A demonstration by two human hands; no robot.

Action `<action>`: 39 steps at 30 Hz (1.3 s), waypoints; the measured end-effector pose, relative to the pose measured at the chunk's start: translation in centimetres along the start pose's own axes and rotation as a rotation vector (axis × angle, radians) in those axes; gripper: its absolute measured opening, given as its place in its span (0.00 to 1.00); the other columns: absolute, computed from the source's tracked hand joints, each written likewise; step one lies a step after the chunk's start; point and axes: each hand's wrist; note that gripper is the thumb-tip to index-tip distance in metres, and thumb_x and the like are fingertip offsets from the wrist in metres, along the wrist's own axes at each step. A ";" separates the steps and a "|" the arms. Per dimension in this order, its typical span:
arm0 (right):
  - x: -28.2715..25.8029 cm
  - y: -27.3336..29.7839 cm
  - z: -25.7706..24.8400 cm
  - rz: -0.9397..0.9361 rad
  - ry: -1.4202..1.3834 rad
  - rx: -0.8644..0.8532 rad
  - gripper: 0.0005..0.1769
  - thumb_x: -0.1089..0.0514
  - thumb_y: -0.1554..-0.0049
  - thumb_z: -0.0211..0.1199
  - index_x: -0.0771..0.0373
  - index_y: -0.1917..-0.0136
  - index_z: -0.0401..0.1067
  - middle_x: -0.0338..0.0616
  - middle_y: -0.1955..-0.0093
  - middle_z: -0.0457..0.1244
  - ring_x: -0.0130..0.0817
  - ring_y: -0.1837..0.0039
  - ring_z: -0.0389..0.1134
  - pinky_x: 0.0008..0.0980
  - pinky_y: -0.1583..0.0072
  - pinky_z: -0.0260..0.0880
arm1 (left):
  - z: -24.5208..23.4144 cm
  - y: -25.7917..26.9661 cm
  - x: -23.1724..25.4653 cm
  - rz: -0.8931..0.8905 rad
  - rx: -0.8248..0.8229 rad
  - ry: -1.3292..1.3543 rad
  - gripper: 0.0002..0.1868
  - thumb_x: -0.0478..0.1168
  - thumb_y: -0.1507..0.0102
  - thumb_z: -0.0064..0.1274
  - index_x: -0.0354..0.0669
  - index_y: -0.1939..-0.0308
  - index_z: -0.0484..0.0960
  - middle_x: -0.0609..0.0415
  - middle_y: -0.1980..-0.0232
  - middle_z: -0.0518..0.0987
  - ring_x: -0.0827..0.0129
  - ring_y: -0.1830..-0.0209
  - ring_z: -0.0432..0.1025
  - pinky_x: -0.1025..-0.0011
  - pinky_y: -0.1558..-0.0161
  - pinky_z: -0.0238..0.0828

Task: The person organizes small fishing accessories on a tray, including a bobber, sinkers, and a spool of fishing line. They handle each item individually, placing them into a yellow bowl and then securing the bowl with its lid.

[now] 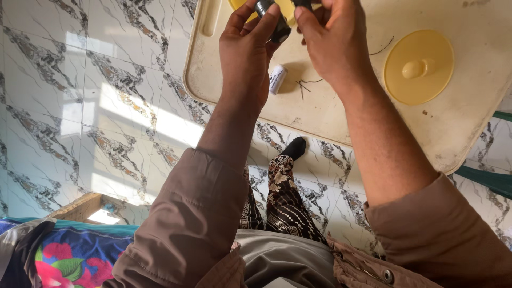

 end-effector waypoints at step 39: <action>5.0 -10.6 5.7 -0.502 0.713 -0.005 0.09 0.69 0.48 0.68 0.61 0.56 0.71 0.51 0.54 0.63 0.55 0.52 0.67 0.51 0.52 0.66 | 0.9 0.9 4.7 -0.099 0.186 -0.102 0.24 0.31 0.31 0.40 0.38 0.29 0.66 0.43 0.40 0.75 0.60 0.46 0.75 0.58 0.47 0.81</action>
Point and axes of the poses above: each hand's wrist, its own y-axis away from the middle knuckle, its own z-axis out of the palm, x = y × z
